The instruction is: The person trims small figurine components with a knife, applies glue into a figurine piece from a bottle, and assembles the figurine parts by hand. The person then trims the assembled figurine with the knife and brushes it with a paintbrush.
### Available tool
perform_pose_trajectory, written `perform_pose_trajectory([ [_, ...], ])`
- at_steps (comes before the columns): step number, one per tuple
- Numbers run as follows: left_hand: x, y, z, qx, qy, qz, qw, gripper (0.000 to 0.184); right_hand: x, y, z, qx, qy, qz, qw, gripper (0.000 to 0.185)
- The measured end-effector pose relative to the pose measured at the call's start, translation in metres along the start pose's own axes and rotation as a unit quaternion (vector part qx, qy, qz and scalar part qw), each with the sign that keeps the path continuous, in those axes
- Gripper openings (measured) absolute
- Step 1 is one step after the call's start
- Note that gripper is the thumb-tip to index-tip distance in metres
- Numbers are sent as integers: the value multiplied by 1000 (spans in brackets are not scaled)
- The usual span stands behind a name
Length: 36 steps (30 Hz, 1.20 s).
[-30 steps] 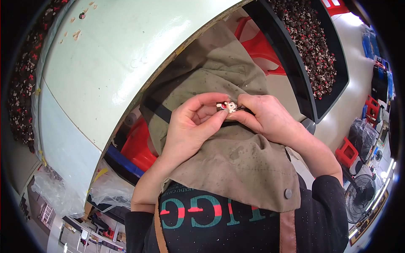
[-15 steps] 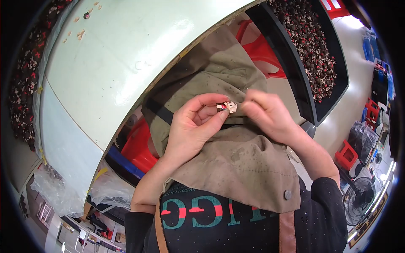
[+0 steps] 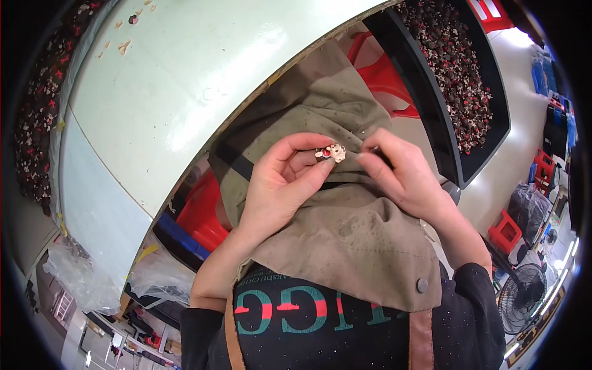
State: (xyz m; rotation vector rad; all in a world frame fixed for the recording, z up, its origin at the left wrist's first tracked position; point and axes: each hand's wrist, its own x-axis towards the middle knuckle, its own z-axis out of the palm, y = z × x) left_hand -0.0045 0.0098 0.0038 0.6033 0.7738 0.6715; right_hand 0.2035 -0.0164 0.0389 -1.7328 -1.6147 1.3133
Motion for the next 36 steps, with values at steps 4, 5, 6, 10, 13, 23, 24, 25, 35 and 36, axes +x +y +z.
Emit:
perform_pose_trajectory([
  [4,-1,-1,2,5,-7,20,1000,30,3,-6,4,-20,-55,14,998,25],
  [5,-1,0,3,4,-8,22,1000,30,4,-6,5,-25,-59,8,998,25],
  [6,-2,0,3,7,-7,22,1000,29,5,-5,7,-29,-64,2,998,25],
  [10,-2,0,4,22,-8,33,999,29,7,-2,9,-37,-72,-11,997,26],
  [13,-3,0,3,35,-8,48,998,29,8,-1,9,-37,-83,-11,996,27],
  [23,-3,1,6,98,-1,65,993,28,8,1,8,-42,-97,-27,994,26],
  [24,-3,1,6,104,0,68,992,28,8,1,7,-44,-99,-30,994,27],
  [25,-3,1,6,111,2,70,991,28,9,1,7,-51,-102,-34,993,27],
  [35,-4,3,7,170,6,97,981,28,11,3,4,-87,-123,-59,987,28],
  [36,-5,4,7,172,6,94,981,28,11,4,4,-87,-124,-62,986,28],
])
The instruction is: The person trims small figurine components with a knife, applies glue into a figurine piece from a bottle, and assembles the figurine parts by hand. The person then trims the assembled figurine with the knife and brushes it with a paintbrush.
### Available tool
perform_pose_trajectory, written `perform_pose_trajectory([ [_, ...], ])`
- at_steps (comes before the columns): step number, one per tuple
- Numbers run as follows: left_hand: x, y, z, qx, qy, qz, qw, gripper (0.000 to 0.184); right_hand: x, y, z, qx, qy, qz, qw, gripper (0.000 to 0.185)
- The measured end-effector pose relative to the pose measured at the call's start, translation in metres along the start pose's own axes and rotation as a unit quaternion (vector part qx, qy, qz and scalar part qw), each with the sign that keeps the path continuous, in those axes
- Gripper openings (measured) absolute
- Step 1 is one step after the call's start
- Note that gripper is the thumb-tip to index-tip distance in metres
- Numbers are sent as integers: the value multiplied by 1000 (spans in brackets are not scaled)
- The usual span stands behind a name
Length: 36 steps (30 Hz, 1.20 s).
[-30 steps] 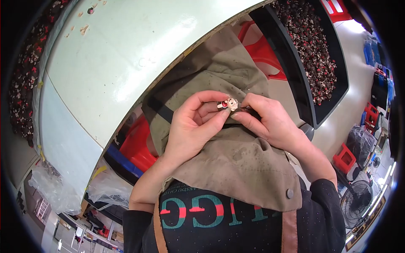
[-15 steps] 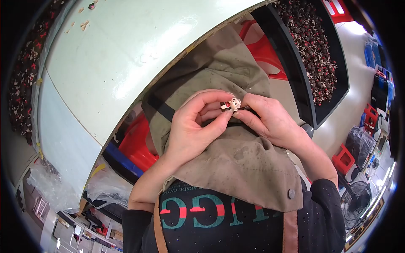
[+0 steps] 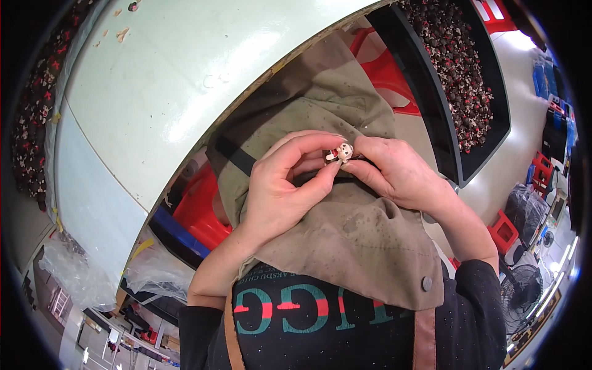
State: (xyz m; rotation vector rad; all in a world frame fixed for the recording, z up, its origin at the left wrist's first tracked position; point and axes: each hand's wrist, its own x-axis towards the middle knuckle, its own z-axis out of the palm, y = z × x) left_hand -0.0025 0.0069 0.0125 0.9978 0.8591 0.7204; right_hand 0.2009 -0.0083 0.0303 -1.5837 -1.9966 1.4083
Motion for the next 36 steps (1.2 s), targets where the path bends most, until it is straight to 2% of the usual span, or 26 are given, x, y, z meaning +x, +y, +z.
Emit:
perform_pose_trajectory([
  [9,-1,4,2,-71,-2,-82,994,30,0,10,3,-18,4,-44,999,27],
  [14,-1,5,1,-108,-9,-126,986,29,0,10,1,-79,8,-61,995,26],
  [20,0,4,1,-119,-4,-147,982,28,-1,14,5,-101,35,-70,992,29],
  [29,-3,5,4,-95,-1,-113,989,27,-1,8,2,-65,20,-44,997,33],
  [36,-3,1,5,-39,5,-41,998,28,-2,7,3,-45,12,-24,999,34],
])
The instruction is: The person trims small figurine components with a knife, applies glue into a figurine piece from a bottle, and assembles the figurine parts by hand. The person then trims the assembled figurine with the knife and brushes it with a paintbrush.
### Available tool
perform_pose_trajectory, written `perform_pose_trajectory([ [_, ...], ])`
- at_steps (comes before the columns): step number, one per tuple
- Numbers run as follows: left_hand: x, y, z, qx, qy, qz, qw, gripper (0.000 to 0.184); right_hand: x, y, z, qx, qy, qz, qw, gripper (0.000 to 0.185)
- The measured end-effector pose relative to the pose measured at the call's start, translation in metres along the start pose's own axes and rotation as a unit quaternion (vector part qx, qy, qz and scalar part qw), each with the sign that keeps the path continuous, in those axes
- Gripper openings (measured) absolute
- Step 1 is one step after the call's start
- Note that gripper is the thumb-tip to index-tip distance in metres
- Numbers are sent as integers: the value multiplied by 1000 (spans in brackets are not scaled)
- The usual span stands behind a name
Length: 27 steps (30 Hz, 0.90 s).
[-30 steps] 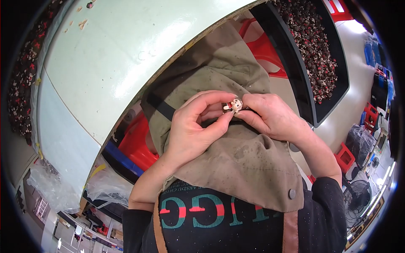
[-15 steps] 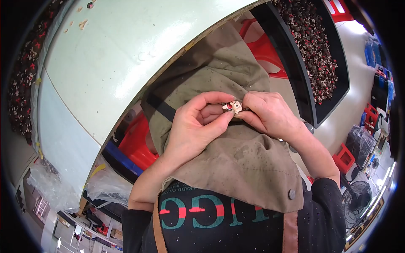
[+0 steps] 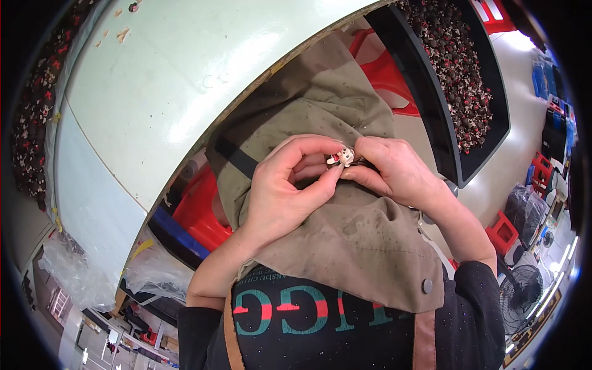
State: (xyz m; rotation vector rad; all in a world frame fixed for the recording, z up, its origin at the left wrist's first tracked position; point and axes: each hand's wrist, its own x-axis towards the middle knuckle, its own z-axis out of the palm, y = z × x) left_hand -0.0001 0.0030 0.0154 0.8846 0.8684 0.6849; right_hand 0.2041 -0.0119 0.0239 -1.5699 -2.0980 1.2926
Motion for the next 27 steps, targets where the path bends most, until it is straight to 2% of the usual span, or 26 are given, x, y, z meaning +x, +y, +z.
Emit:
perform_pose_trajectory([
  [9,0,-3,-4,-42,-17,12,999,22,1,-1,1,19,6,14,1000,32],
  [14,0,1,-3,-83,-19,-16,996,20,1,0,3,22,29,18,999,31],
  [18,1,-3,-6,-98,-34,-4,995,20,1,0,4,17,54,19,998,30],
  [21,0,-3,-6,-113,-37,-13,993,21,1,0,4,28,42,28,998,20],
  [27,0,-2,-6,-131,-43,-31,990,23,-1,1,4,22,39,28,999,19],
])
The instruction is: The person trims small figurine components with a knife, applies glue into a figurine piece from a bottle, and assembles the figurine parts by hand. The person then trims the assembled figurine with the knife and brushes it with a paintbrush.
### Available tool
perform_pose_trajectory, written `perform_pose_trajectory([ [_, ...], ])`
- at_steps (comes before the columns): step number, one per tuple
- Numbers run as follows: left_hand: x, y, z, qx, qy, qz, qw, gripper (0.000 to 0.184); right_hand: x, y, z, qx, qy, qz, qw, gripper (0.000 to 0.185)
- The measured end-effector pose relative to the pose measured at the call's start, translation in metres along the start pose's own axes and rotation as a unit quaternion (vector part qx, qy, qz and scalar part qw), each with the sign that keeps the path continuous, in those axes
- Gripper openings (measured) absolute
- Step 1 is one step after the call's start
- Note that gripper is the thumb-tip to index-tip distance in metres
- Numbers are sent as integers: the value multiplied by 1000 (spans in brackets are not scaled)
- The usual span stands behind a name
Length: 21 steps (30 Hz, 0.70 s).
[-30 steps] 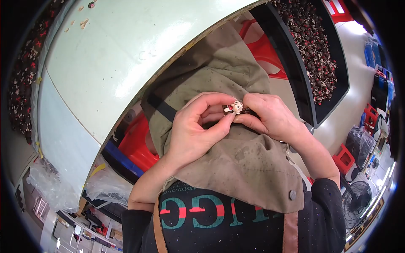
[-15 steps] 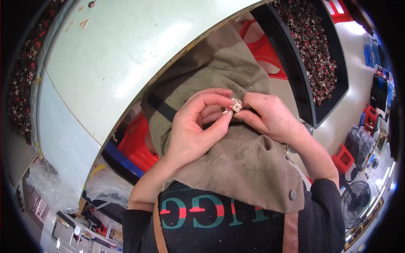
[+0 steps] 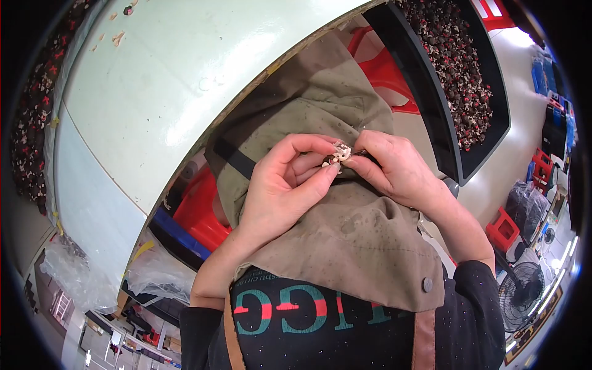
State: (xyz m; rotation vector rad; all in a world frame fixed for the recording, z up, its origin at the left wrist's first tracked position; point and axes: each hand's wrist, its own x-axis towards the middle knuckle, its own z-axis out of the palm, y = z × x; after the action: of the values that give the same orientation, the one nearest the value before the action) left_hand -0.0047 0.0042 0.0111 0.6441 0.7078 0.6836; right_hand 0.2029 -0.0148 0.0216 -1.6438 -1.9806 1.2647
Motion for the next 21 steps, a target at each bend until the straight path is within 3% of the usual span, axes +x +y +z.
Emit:
perform_pose_trajectory([
  [21,0,-2,0,7,2,18,1000,21,-1,-1,1,-3,5,5,1000,20],
])
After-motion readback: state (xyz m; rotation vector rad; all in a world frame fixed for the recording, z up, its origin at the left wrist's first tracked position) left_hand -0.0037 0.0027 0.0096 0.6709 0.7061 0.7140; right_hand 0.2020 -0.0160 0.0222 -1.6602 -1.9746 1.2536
